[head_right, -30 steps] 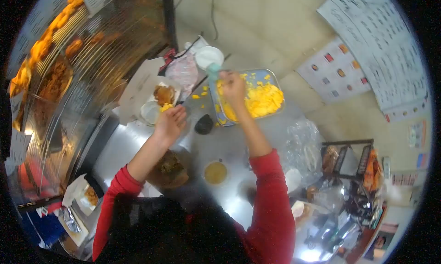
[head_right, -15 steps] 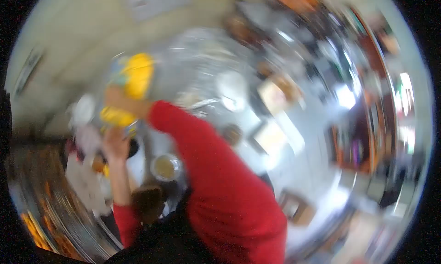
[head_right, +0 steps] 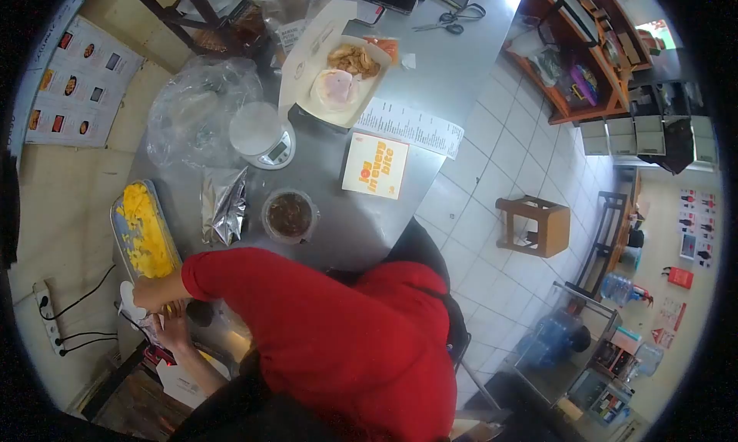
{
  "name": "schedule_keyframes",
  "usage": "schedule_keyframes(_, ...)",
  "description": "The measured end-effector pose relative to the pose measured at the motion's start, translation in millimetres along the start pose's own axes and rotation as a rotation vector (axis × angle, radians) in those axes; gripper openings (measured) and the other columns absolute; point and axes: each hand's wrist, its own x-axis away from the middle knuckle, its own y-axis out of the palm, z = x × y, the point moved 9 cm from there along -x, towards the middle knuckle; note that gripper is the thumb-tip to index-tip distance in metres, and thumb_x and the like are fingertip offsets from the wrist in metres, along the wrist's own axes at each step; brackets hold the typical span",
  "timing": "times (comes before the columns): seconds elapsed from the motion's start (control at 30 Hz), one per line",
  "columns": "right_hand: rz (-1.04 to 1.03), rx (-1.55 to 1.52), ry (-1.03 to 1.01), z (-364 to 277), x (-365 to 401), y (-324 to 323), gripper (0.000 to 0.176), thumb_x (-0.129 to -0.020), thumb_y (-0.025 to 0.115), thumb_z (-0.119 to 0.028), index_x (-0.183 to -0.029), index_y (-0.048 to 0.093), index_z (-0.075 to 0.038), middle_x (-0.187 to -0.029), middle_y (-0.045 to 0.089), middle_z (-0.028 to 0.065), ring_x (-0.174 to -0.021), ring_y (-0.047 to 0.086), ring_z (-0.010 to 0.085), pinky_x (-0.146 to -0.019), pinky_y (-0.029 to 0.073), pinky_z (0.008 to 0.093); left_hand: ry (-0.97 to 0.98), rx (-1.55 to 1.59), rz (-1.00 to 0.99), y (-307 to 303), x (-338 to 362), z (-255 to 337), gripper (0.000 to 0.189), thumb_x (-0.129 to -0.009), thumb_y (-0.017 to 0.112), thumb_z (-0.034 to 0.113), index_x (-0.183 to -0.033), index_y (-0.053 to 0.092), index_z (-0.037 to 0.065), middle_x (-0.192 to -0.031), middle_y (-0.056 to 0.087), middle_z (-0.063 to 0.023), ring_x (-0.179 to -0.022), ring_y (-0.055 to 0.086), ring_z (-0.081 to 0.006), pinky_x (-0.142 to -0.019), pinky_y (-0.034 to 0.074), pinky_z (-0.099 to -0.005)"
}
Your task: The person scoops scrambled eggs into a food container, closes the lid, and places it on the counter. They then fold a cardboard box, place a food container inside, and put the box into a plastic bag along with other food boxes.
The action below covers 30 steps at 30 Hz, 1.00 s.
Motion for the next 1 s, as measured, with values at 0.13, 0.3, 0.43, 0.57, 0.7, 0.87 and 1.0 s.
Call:
schedule_keyframes(0.13, -0.057, -0.152, 0.082, 17.0, 6.3, -3.8, 0.021, -0.054, 0.070, -0.018, -0.070, 0.070, -0.005, -0.072, 0.066, 0.0151, -0.074, 0.065, 0.0316, -0.064, 0.050, 0.0427, 0.048, -0.066, 0.140, -11.9, -10.9, 7.9, 0.048, -0.094, 0.037, 0.038, -0.125, 0.044, 0.002, -0.128, 0.044, -0.0174, -0.123, 0.038, -0.0297, -0.105, 0.027, -0.0451)
schedule_keyframes(0.3, -0.029, -0.223, 0.090, -4.2, 24.9, -2.1, 0.021, -0.055, 0.068, -0.015, -0.072, 0.069, -0.002, -0.073, 0.065, 0.0181, -0.073, 0.065, 0.0338, -0.064, 0.051, 0.0430, 0.044, -0.110, 0.074, -7.5, -22.1, 12.4, 0.051, -0.093, 0.036, 0.039, -0.128, 0.043, 0.004, -0.130, 0.045, -0.0154, -0.124, 0.038, -0.0323, -0.104, 0.028, -0.0449)
schedule_keyframes(0.43, 0.039, -0.307, 0.311, 23.8, 15.7, 23.1, 0.020, -0.055, 0.067, -0.012, -0.071, 0.068, -0.001, -0.074, 0.064, 0.0207, -0.076, 0.064, 0.0355, -0.067, 0.051, 0.0446, 0.065, -0.182, 0.053, -2.7, -18.0, 9.1, 0.043, -0.092, 0.039, 0.035, -0.121, 0.048, 0.004, -0.122, 0.049, -0.0140, -0.115, 0.045, -0.0335, -0.099, 0.034, -0.0455)
schedule_keyframes(0.57, 0.171, -0.360, 0.420, 96.3, -6.4, 47.3, 0.022, -0.073, 0.060, -0.018, -0.081, 0.066, 0.001, -0.085, 0.064, 0.0208, -0.079, 0.063, 0.0328, -0.069, 0.050, 0.0428, 0.057, -0.135, -0.107, -18.1, -25.6, 3.6, 0.031, -0.089, 0.045, 0.029, -0.108, 0.055, 0.006, -0.114, 0.053, -0.0144, -0.105, 0.051, -0.0337, -0.091, 0.042, -0.0455)
schedule_keyframes(0.7, 0.022, -0.854, 0.692, 140.0, 0.6, 0.8, 0.015, -0.077, 0.059, -0.013, -0.080, 0.063, 0.001, -0.074, 0.063, 0.0138, -0.067, 0.063, 0.0239, -0.058, 0.050, 0.0345, 0.085, -0.138, -0.059, -8.5, -2.5, -5.4, 0.042, -0.094, 0.038, 0.037, -0.122, 0.044, 0.005, -0.119, 0.048, -0.0189, -0.108, 0.050, -0.0314, -0.094, 0.040, -0.0397)
schedule_keyframes(0.87, -0.039, -1.306, 0.848, 156.4, -5.3, -12.5, 0.010, -0.083, 0.056, -0.006, -0.085, 0.057, 0.004, -0.073, 0.063, 0.0143, -0.061, 0.062, 0.0189, -0.054, 0.050, 0.0256, 0.101, -0.131, -0.106, -6.0, -0.2, 2.1, 0.054, -0.096, 0.032, 0.038, -0.133, 0.035, -0.001, -0.128, 0.044, -0.0227, -0.117, 0.047, -0.0301, -0.100, 0.037, -0.0379)
schedule_keyframes(1.0, 0.016, -1.406, 0.820, 158.1, -10.8, -22.2, 0.011, -0.088, 0.051, -0.004, -0.091, 0.054, 0.006, -0.074, 0.063, 0.0148, -0.058, 0.058, 0.0165, -0.052, 0.047, 0.0224, 0.175, -0.174, -0.136, 0.0, 26.5, 5.7, 0.054, -0.095, 0.035, 0.036, -0.134, 0.035, 0.000, -0.133, 0.043, -0.0168, -0.120, 0.045, -0.0263, -0.101, 0.034, -0.0349)
